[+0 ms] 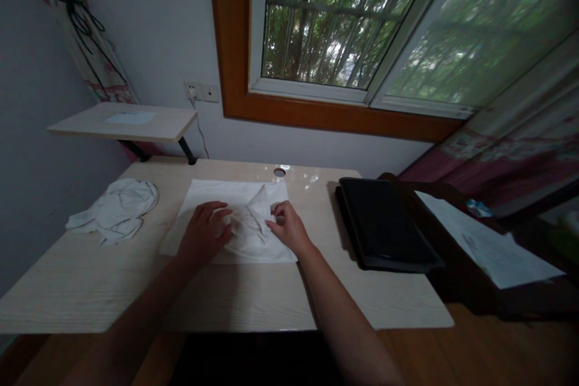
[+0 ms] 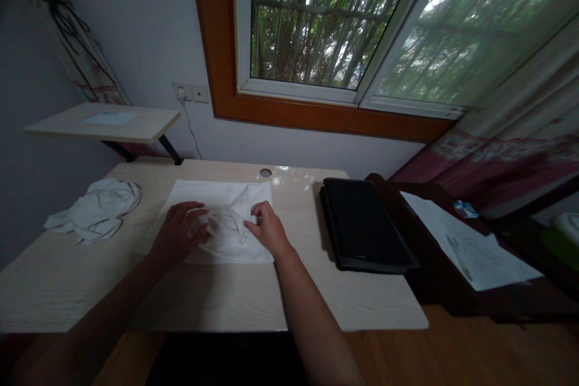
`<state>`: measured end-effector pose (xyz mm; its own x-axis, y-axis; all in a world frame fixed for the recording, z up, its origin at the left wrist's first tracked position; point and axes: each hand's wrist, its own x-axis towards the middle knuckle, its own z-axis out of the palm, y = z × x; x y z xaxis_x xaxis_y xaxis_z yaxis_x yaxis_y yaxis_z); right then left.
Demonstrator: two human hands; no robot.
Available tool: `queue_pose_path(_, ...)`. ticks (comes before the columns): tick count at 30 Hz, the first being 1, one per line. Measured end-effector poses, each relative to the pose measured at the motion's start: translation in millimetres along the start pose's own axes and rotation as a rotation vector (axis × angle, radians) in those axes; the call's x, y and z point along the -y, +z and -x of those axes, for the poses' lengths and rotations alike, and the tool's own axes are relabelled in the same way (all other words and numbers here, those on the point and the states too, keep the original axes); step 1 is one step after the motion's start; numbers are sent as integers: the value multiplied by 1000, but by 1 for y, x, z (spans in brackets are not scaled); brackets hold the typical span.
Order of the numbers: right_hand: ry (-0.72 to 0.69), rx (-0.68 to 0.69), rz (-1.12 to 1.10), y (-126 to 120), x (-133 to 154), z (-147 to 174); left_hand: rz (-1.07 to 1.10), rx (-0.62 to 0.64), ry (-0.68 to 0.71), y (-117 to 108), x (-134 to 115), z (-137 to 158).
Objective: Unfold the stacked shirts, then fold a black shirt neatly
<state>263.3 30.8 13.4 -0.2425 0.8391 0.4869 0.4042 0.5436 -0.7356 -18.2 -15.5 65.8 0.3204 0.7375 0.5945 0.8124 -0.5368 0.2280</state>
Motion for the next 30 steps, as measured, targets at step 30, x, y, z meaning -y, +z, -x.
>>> queue_pose_path(30,-133,139,130,-4,7,-4,1104,-40,-1018,0,30,-46)
